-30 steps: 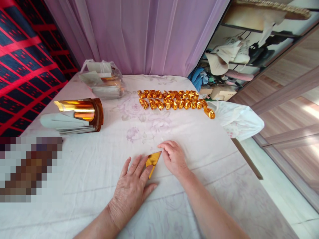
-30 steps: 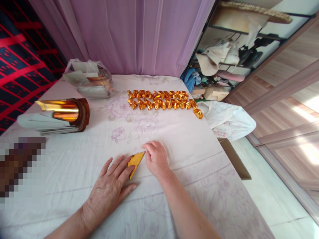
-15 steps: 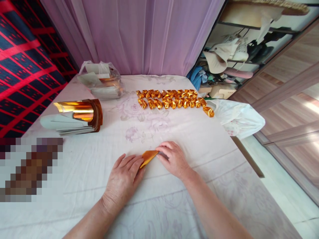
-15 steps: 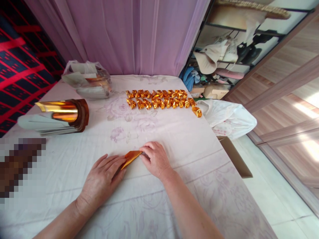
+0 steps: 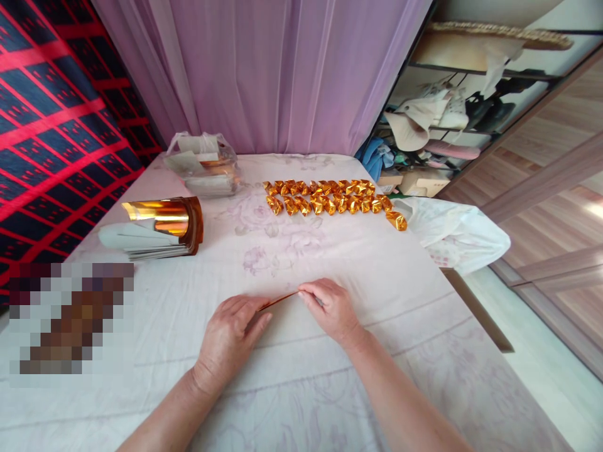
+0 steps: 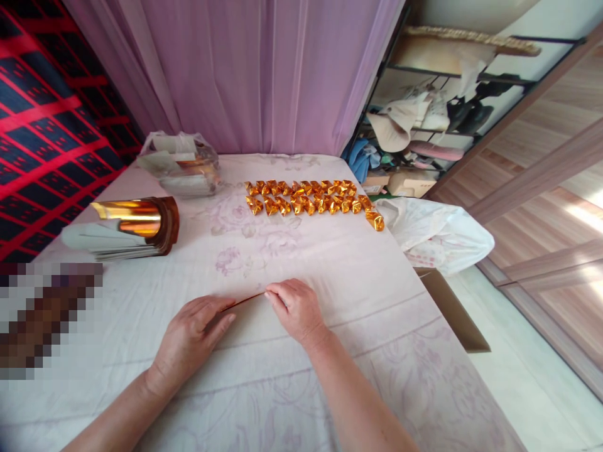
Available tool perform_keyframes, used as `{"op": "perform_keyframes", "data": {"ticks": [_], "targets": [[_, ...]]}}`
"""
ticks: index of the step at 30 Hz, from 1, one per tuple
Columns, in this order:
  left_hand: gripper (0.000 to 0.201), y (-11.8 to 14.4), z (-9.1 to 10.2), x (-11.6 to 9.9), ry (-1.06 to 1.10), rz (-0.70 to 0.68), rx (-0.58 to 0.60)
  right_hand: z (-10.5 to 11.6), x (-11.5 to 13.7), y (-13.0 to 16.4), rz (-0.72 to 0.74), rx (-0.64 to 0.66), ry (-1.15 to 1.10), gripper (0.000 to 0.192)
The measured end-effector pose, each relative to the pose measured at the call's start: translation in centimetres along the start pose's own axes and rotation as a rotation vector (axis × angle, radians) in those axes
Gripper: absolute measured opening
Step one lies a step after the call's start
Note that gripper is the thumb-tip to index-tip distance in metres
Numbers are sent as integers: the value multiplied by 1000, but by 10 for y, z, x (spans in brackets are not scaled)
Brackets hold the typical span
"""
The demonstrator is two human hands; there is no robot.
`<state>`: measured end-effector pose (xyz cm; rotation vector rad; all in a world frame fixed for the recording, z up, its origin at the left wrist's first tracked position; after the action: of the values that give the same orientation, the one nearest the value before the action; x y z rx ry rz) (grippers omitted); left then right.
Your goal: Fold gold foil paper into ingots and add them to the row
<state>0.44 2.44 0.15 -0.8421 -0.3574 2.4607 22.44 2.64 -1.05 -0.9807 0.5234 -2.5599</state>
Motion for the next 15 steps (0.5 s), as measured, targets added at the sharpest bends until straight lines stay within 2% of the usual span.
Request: {"op": "perform_keyframes", "data": {"ticks": [3, 7, 10, 11, 15], "targets": [[21, -8, 4, 0, 175, 98, -59, 5, 3, -8, -71, -22, -153, 20], [18, -30, 3, -2, 490, 199, -157, 12, -4, -27, -304, 58, -469, 19], [22, -47, -9, 1, 744, 406, -229, 11, -14, -43, -418, 113, -687, 27], [25, -51, -15, 3, 823, 473, -265, 10, -18, -48, -434, 87, -733, 28], [32, -59, -31, 8, 854, 506, -311, -2, -30, -53, -513, -80, -832, 30]]}}
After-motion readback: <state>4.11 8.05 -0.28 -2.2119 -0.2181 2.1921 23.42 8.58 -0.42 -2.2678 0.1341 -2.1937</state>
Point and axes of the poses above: each hand's wrist, its own y-axis away from the middle knuckle, its own z-axis out of the back of the hand, x = y × z, the point moved 2 cm from there along -y, towards the middle knuckle, and after that the axes turned 3 degrees about z, right-handed, at the moved point
